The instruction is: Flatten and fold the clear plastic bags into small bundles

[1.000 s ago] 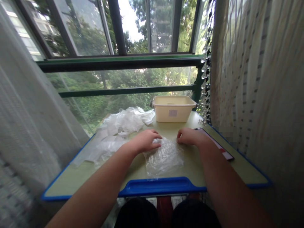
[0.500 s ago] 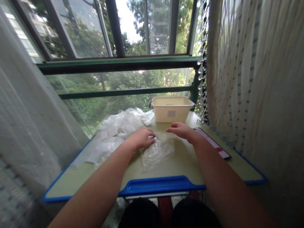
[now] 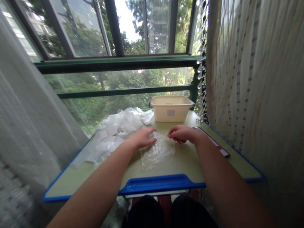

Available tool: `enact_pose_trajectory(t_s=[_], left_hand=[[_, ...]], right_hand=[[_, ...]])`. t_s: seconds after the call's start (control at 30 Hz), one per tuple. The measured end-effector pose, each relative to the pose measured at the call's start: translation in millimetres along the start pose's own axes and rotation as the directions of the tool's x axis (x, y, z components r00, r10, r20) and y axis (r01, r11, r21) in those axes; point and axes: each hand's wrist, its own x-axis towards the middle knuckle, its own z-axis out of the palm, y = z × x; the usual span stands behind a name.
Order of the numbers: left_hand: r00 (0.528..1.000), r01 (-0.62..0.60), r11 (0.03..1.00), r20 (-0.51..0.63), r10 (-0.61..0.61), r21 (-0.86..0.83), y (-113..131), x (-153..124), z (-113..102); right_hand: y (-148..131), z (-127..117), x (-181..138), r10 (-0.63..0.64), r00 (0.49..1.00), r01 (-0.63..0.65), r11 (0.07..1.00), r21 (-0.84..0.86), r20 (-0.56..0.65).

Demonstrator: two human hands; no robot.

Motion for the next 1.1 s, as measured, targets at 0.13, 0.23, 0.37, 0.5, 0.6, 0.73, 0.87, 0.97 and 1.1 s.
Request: enact_pose_trajectory(t_s=[0.13, 0.23, 0.37, 0.5, 0.6, 0.73, 0.87, 0.97, 1.1], left_hand=[[0.997, 0.018, 1.000, 0.071, -0.020, 0.021, 2.4, 0.1, 0.2], [0.996, 0.031, 1.000, 0.080, -0.031, 0.003, 4.1, -0.3, -0.2], [0.997, 0.027, 1.000, 0.077, -0.026, -0.010, 4.7, -0.8, -1.0], [0.997, 0.013, 1.000, 0.071, -0.013, 0.006, 5.9, -1.0, -1.9], [0.997, 0.011, 1.000, 0.077, -0.013, 0.021, 7.9, -1.1, -2.4], [0.997, 0.024, 0.999, 0.078, -0.026, 0.028, 9.0, -1.0, -1.6], [0.998, 0.006, 0.999, 0.063, -0.009, 0.037, 7.2, -0.2, 0.4], [0.999, -0.016, 0.999, 0.050, 0.014, 0.036, 5.9, 0.1, 1.1], [0.998, -0.023, 0.999, 0.059, 0.021, 0.034, 5.2, 0.1, 1.1]], right_hand=[[-1.7, 0.9, -3.6, -0.035, 0.999, 0.037, 0.998, -0.048, 0.034], [-5.8, 1.4, -6.9, -0.061, 0.996, 0.061, 0.998, 0.000, 0.067], [-10.7, 3.9, -7.8, -0.087, 0.993, 0.087, 0.996, 0.000, 0.083], [-10.3, 6.2, -4.6, -0.141, 0.989, 0.142, 0.990, -0.012, 0.050], [-8.8, 6.1, -3.6, -0.159, 0.986, 0.161, 0.986, -0.045, 0.047], [-8.8, 6.8, -4.1, -0.194, 0.971, 0.194, 0.981, 0.009, 0.138], [-8.5, 11.3, 0.0, -0.270, 0.961, 0.273, 0.959, -0.071, 0.055], [-8.2, 15.4, 4.3, -0.321, 0.947, 0.308, 0.916, -0.258, -0.010], [-9.7, 18.2, 6.3, -0.327, 0.945, 0.314, 0.877, -0.365, 0.029]])
